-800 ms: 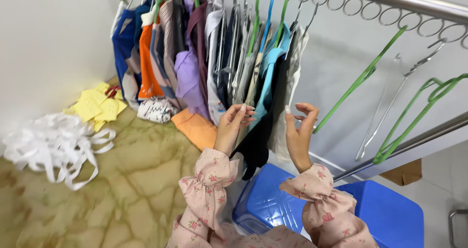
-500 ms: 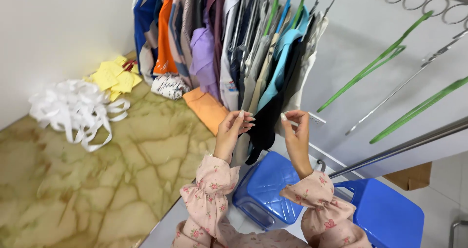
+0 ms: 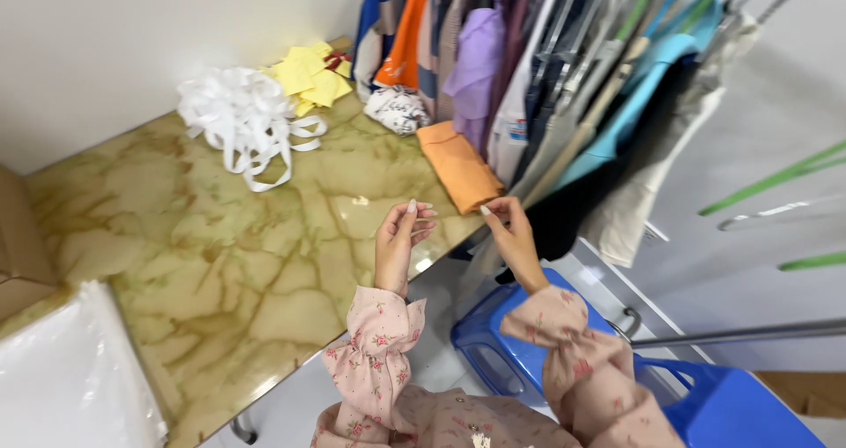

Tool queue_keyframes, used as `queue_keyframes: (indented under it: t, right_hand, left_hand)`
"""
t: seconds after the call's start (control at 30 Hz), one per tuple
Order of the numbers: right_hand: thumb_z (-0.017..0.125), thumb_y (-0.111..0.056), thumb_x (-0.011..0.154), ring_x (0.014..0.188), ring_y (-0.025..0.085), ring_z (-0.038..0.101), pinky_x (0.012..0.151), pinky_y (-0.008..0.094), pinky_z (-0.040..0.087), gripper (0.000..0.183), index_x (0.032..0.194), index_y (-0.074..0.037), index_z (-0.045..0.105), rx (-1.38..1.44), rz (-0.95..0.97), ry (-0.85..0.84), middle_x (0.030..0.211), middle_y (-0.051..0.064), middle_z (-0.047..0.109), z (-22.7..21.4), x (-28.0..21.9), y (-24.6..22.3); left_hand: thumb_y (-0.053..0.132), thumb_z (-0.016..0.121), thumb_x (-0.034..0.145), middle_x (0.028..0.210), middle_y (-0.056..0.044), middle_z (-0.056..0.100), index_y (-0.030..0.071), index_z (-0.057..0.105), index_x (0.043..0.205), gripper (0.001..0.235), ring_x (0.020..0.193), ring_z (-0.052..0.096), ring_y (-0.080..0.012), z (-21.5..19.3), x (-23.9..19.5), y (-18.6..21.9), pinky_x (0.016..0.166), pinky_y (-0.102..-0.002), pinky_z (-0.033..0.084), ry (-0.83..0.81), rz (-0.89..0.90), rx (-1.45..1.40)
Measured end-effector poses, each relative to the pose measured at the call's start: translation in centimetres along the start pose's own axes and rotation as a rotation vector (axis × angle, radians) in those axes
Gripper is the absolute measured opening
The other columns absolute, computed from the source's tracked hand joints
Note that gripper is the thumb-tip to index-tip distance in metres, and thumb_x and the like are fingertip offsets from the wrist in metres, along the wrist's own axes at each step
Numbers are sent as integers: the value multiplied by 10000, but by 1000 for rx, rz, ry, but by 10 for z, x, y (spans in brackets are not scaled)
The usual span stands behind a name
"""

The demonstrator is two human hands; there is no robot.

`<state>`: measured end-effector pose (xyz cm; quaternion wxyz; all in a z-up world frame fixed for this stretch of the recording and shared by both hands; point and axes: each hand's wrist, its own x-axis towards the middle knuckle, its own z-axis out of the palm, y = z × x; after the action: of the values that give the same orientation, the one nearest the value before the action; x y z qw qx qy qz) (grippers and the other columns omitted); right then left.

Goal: The person folds an orange t-shirt and places it on a green hanger, then hangs it on a clothing rack. They then fold a patterned white shirt and hang it on a metal hanger on the same rack. Finally, they fold the orange t-shirt again by hand.

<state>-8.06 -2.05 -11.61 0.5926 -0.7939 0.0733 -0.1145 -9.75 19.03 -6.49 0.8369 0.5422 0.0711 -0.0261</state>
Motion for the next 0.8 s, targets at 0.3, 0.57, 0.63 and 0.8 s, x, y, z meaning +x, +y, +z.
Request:
queue_keyframes:
  t: [0.3,0.57,0.63,0.8]
  right_hand:
    - [813,-392,785,1342,437,512,1122,508,415,795,1432,-69,481,-620,51,-201,1397,278,526,85,144,90]
    - [854,-614,601,1352,442,486,1150,536,378,1174,1496,-111,286,-931,320,-110,1462,276,481,81,171,131]
    - [863,-666,558,1354,443,480,1156,543,369,1262,1511,-121,241,-1011,392,-89,1477,275,470,87,174,148]
    - [918,-592,506,1162,381,648,955,483,528,976,1211,-63,498,-879,302,-9,1170,210,675,110,173,165]
  left_hand:
    - [322,567,1044,984,-65,732,93,696,1107,270,855,716,-136,-55,61,34,805,-269,565,-8,40,-4]
    - [291,593,1034,960,-82,741,82,702,1095,243,837,736,-156,-89,99,19,790,-286,590,-43,-28,-30]
    - [290,591,1037,951,-86,742,82,707,1087,243,833,739,-159,-91,102,23,790,-289,593,-46,-52,-31]
    - [308,630,1020,962,-99,748,104,719,1077,230,830,752,-177,-96,121,-4,732,-287,602,-84,-144,-2]
